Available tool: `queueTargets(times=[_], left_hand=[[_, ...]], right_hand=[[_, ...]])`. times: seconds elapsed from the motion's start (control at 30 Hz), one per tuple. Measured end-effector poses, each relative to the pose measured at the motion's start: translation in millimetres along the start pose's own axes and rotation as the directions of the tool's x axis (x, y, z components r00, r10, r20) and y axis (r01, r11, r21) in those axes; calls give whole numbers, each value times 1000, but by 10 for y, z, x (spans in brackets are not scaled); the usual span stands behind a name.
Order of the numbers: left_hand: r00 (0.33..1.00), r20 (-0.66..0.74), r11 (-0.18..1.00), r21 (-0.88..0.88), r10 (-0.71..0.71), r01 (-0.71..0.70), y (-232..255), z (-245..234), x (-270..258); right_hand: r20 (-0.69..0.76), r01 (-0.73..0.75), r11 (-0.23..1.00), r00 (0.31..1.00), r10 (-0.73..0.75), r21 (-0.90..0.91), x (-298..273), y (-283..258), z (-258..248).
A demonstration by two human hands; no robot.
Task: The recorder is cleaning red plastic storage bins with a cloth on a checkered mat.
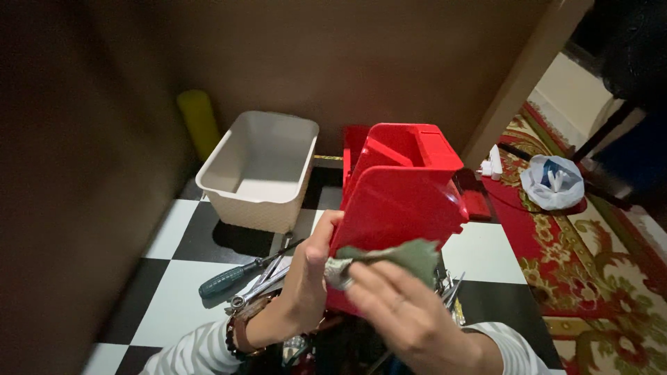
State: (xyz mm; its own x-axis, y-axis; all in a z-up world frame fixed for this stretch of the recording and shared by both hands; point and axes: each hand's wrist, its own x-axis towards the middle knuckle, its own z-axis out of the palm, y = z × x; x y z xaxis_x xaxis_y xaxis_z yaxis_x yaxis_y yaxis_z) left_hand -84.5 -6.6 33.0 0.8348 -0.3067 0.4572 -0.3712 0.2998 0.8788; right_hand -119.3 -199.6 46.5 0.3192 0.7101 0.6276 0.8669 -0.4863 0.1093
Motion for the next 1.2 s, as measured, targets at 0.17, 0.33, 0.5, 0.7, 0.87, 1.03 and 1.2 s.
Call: queueTargets(times=[0.17, 0.33, 0.5, 0.7, 0.87, 1.03, 1.2], left_hand=[[999, -8, 984, 174, 34, -32, 60, 27, -48], [995, 62, 949, 303, 74, -89, 94, 79, -65], [995, 81, 946, 312, 64, -86, 88, 99, -74], [993, 101, 966, 247, 56, -80, 140, 121, -70], [998, 43, 980, 194, 34, -42, -156, 114, -56], [998, -57, 995, 99, 7, -1, -198, 92, -13], [996, -89, 998, 69, 3, 4, -129, 84, 16]], right_hand=[[-239, -216, 911, 961, 136, -350, 124, -56, -82], [-253, -273, 891, 949, 188, -362, 146, -83, -57], [-179, -177, 921, 976, 120, -346, 125, -81, -70], [-99, -119, 948, 991, 94, -294, 89, -32, -97], [-6, -33, 975, 999, 33, -221, 57, -16, -83], [32, 110, 992, 994, -108, -54, 108, -32, -188], [58, 119, 987, 990, -126, 104, 77, -73, -156]])
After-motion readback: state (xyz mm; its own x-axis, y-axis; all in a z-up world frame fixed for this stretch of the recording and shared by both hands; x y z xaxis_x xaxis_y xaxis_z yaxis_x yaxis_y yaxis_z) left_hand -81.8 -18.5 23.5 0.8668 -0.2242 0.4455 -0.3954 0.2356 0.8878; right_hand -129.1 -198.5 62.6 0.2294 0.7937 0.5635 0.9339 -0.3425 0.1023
